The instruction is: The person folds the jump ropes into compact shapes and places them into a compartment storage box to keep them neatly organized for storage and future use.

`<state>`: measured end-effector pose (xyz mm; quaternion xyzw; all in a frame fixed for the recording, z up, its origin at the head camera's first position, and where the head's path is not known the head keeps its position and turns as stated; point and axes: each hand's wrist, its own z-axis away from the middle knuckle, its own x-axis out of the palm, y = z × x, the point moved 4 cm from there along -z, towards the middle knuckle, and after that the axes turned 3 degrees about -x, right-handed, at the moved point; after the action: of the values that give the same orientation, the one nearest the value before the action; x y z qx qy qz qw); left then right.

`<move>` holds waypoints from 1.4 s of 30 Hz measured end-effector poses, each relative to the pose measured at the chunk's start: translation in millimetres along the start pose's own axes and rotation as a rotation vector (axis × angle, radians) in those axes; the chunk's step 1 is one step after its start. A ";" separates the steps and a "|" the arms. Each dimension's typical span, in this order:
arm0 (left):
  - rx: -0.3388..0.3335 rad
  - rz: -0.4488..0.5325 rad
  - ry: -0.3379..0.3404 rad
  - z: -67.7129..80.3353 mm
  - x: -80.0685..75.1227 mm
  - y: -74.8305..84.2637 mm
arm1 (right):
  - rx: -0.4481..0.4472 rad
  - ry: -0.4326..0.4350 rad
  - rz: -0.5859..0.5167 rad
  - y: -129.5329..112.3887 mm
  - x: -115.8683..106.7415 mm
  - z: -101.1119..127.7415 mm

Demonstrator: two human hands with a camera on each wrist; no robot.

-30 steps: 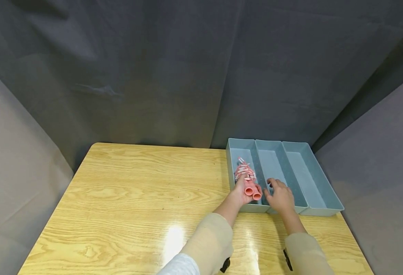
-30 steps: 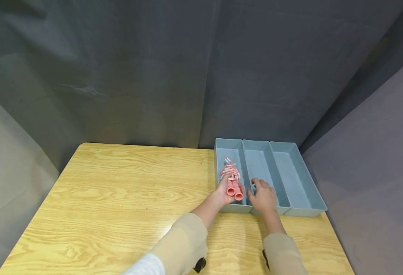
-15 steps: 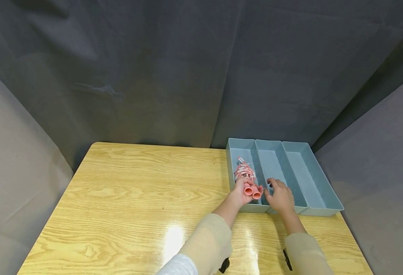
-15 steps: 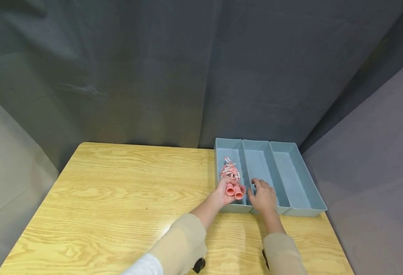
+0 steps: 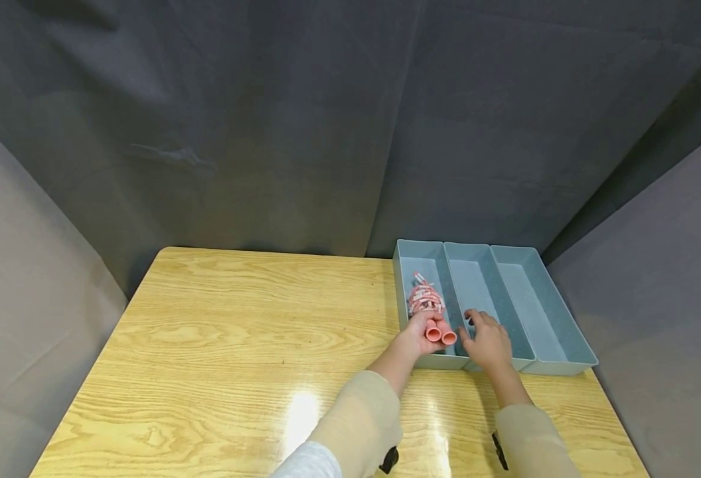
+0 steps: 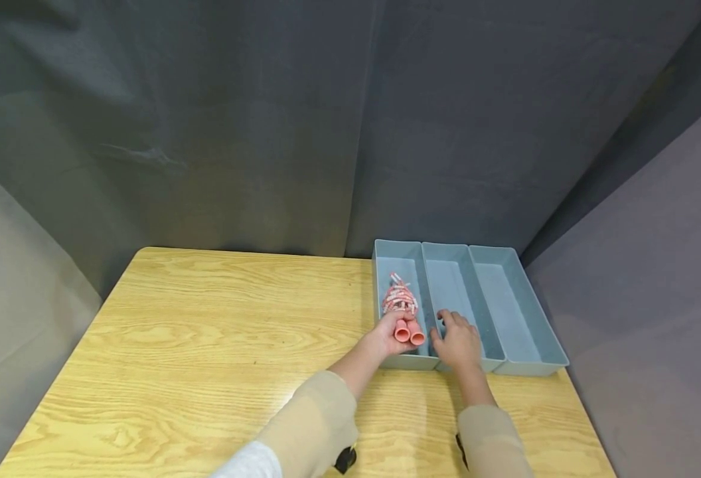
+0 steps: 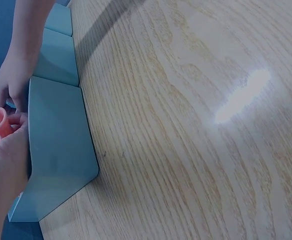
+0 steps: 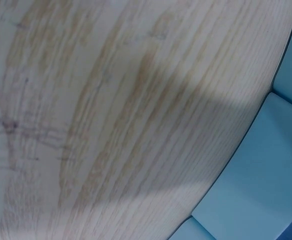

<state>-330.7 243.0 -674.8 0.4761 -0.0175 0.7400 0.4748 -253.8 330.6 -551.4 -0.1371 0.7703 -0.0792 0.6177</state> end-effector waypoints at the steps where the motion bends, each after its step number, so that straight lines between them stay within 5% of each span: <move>1: -0.015 0.009 0.004 -23.2 -9.6 -5.4 | 0.002 -0.001 0.002 0.1 0.0 -0.1; 2: -0.032 0.016 0.004 -46.5 -19.2 -10.9 | 0.001 0.000 0.003 0.0 -0.2 -0.2; 4: -0.033 0.011 0.030 -68.7 -27.3 -16.7 | 0.004 0.001 0.004 0.0 -0.5 -0.4; 10: -0.022 -0.081 0.046 -90.3 -36.3 -22.9 | 0.009 -0.001 0.005 0.6 -1.0 0.0; 14: 0.116 -0.209 0.156 -74.9 -29.6 -21.3 | -0.002 0.003 0.005 1.2 -0.4 0.3; 17: 0.197 -0.257 0.240 -49.5 -21.0 -15.8 | -0.003 0.002 0.005 1.3 0.1 0.1; 22: 0.234 -0.377 0.316 4.0 -5.2 0.8 | 0.007 -0.001 0.012 0.1 0.0 0.0; 26: 0.277 -0.462 0.355 9.9 -5.1 3.3 | 0.007 0.022 0.017 -1.1 -0.8 -0.2; 34: 0.318 -0.529 0.456 -40.5 -26.8 -12.5 | -0.001 0.035 -0.006 -0.1 -1.7 0.2; 38: 0.348 -0.540 0.469 -101.3 -53.1 -23.6 | -0.010 0.033 -0.026 -0.9 -1.8 0.5; 42: 0.365 -0.568 0.500 -193.5 -94.5 -41.2 | -0.028 0.034 -0.035 -2.3 -2.0 0.3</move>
<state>-425.2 293.3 -866.2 0.3440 0.3618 0.6634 0.5574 -252.8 329.1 -548.9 -0.1579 0.7792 -0.0813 0.6010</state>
